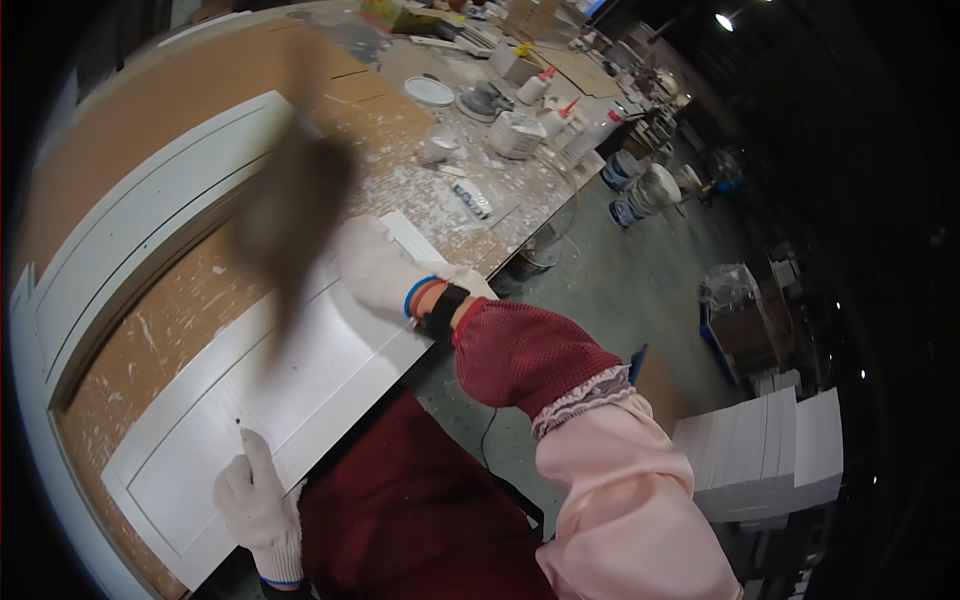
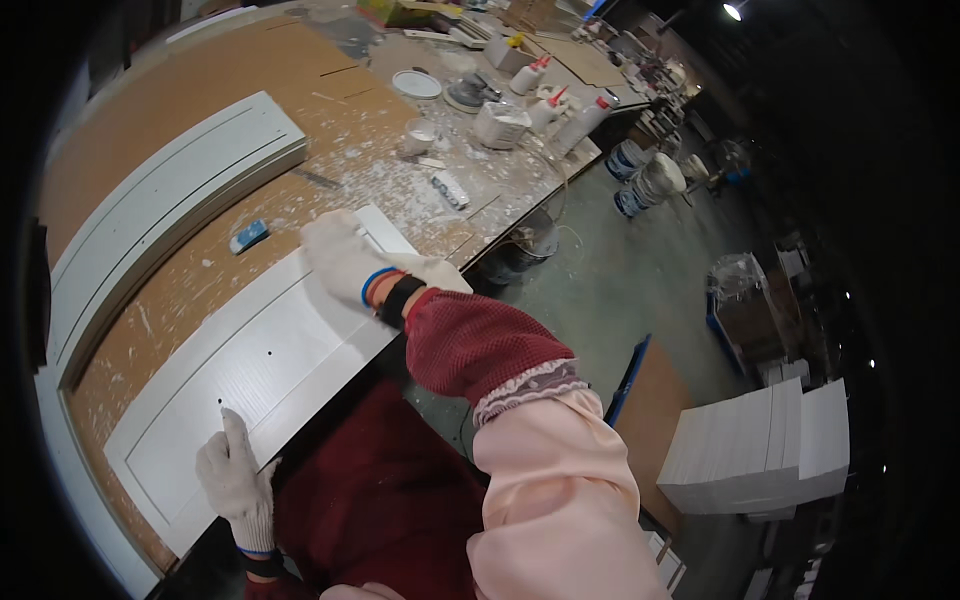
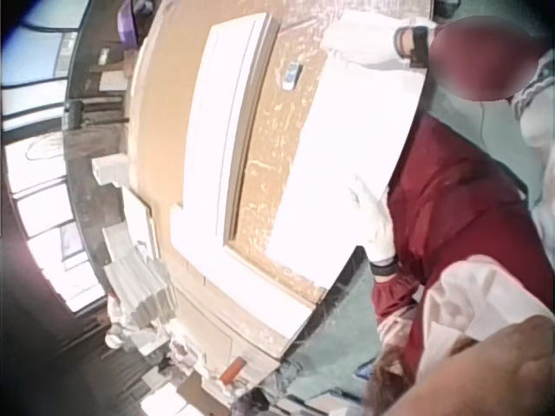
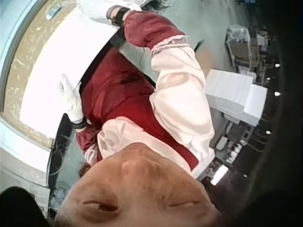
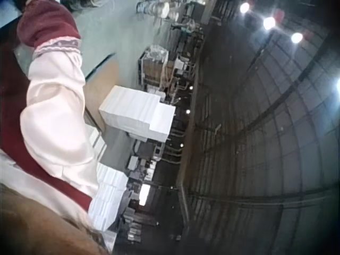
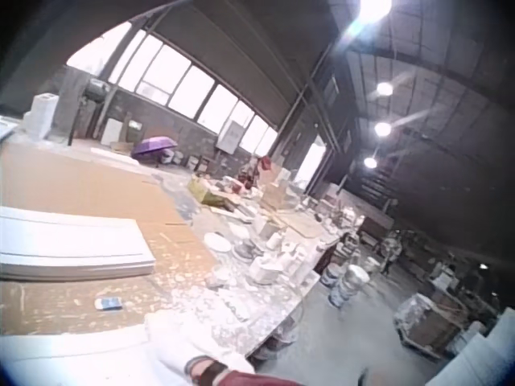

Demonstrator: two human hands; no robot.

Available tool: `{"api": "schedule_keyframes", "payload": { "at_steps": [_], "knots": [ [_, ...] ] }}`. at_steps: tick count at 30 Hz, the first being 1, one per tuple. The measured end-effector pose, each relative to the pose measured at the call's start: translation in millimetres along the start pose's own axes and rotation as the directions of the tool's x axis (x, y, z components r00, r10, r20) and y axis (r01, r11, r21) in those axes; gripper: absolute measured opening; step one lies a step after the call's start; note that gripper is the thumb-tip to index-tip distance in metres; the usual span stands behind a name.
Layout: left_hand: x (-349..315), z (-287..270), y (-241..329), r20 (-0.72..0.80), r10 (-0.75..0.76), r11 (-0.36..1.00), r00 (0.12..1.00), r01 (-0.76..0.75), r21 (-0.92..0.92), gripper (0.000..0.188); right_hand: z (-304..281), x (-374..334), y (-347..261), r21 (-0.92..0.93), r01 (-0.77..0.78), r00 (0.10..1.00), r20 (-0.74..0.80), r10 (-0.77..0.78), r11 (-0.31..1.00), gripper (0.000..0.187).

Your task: Sanding and cleaning the surfaces and edges of white wooden furniture panels using a sanding block, scraper, and cloth.

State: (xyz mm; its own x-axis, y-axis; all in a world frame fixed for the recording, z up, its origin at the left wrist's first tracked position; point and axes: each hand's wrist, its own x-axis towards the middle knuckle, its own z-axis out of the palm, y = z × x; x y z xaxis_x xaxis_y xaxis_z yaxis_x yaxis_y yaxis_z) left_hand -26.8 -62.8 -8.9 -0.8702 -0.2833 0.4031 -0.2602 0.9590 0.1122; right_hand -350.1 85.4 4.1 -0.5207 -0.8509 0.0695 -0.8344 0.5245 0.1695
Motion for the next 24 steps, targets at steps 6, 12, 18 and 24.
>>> {"api": "schedule_keyframes", "payload": {
  "at_steps": [6,12,18,24],
  "knots": [
    [3,4,15,0.099,-0.043,0.996,0.994,0.05,-0.071,0.099,-1,-18,72,0.327,-0.561,0.808,0.017,0.589,0.761,0.019],
    [-4,1,1,0.073,-0.022,0.999,0.997,0.025,-0.043,0.097,-18,-107,46,0.413,-0.225,0.974,0.094,0.204,0.882,0.019],
    [10,-1,4,0.048,0.011,0.999,0.999,-0.009,-0.041,0.081,-27,-69,74,0.432,-0.319,0.94,0.032,0.339,0.843,0.023],
    [9,5,-5,-0.019,0.025,0.999,1.0,-0.024,0.034,0.045,-5,-54,53,0.069,0.161,0.975,-0.167,-0.147,0.985,0.019]
  ]
}}
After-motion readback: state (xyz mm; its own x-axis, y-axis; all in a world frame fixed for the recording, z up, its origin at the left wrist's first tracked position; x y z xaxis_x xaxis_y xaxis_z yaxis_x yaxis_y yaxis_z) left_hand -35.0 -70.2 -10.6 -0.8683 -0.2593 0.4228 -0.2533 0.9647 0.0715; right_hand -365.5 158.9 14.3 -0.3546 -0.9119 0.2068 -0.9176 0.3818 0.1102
